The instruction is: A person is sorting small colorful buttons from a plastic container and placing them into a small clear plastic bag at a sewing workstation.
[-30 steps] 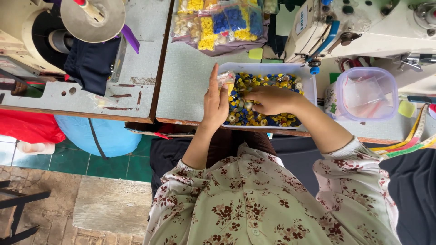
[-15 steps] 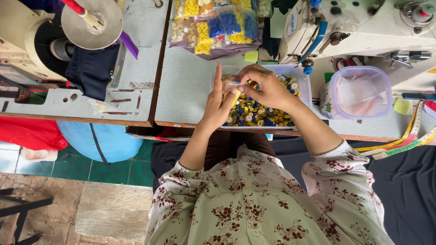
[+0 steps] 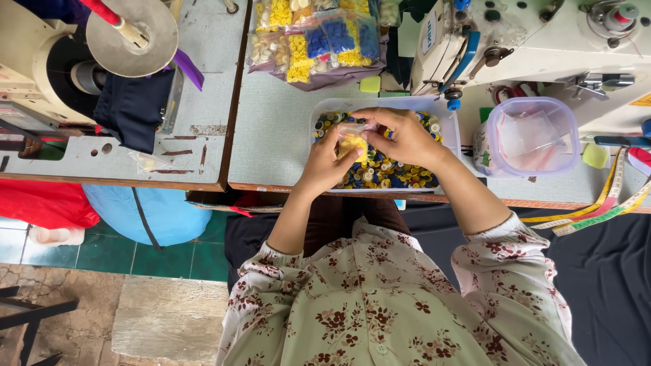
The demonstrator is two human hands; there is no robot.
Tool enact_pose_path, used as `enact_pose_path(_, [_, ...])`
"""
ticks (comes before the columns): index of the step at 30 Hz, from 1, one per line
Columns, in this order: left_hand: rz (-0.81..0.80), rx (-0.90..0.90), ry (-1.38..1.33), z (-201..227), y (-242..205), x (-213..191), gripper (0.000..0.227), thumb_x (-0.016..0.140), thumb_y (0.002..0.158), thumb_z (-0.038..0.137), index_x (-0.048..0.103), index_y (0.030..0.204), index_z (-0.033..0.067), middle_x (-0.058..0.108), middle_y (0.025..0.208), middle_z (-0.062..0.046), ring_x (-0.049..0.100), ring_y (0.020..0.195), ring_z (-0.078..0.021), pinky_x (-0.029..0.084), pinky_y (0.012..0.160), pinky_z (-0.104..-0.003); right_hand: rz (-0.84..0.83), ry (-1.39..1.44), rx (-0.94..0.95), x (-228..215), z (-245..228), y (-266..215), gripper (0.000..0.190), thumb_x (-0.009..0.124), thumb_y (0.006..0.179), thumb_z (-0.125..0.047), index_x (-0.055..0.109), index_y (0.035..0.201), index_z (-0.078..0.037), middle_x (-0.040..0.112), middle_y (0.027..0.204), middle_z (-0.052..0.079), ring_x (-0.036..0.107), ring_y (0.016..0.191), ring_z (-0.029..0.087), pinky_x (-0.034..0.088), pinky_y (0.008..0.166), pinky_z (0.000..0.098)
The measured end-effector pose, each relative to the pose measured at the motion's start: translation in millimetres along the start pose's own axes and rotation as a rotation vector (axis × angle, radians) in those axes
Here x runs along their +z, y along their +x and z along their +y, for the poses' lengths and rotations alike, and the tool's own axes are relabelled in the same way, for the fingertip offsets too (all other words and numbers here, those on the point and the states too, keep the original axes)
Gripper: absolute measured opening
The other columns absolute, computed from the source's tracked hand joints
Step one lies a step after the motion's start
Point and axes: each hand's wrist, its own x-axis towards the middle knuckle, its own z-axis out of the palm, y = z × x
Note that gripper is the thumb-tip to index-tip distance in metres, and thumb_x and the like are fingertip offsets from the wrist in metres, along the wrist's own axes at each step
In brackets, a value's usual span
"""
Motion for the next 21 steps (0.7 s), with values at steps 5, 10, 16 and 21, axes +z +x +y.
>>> enact_pose_path(5, [0.047,-0.029,-0.091,-17.1,4.8,-0.5,0.024,0.061,0.105,0.025,0.071,0.116,0.0064,0.076,0.098,-0.018,0.075,0.092,-0.0283,0.062,0.074,-0.037,0.091,0.141,0.028,10.6,36.0,-6.8,0.039,0.074,0.088,0.009,0.065,0.126,0.007,0.070,0.084,0.019,0.067,0.076,0.024,0.059,0.062,0.0323])
enact_pose_path(10, [0.095,-0.028,-0.106,-14.2,6.7,2.1,0.023,0.059,0.106,0.024,0.072,0.111,0.0057,0.075,0.096,-0.021,0.075,0.092,-0.0283,0.062,0.072,-0.037,0.043,0.210,0.112,9.6,45.1,-12.3,0.018,0.074,0.090,0.008,0.068,0.107,0.010,0.068,0.081,0.019,0.068,0.076,0.023,0.061,0.062,0.0323])
enact_pose_path(16, [0.125,-0.046,-0.025,-9.9,5.9,3.3,0.022,0.062,0.104,0.022,0.061,0.110,0.0011,0.068,0.095,-0.032,0.073,0.091,-0.0451,0.062,0.068,-0.046,0.030,0.218,0.123,10.0,48.0,-14.7,0.012,0.075,0.090,0.006,0.068,0.099,0.010,0.065,0.078,0.019,0.068,0.074,0.022,0.060,0.058,0.0308])
enact_pose_path(21, [0.182,-0.031,-0.051,-6.8,3.6,3.7,0.023,0.065,0.102,0.023,0.059,0.106,0.0009,0.067,0.096,-0.029,0.068,0.101,-0.0492,0.060,0.082,-0.053,0.061,0.091,0.048,8.0,46.1,-13.1,0.009,0.076,0.090,0.006,0.067,0.091,0.008,0.063,0.075,0.018,0.065,0.066,0.021,0.053,0.050,0.0295])
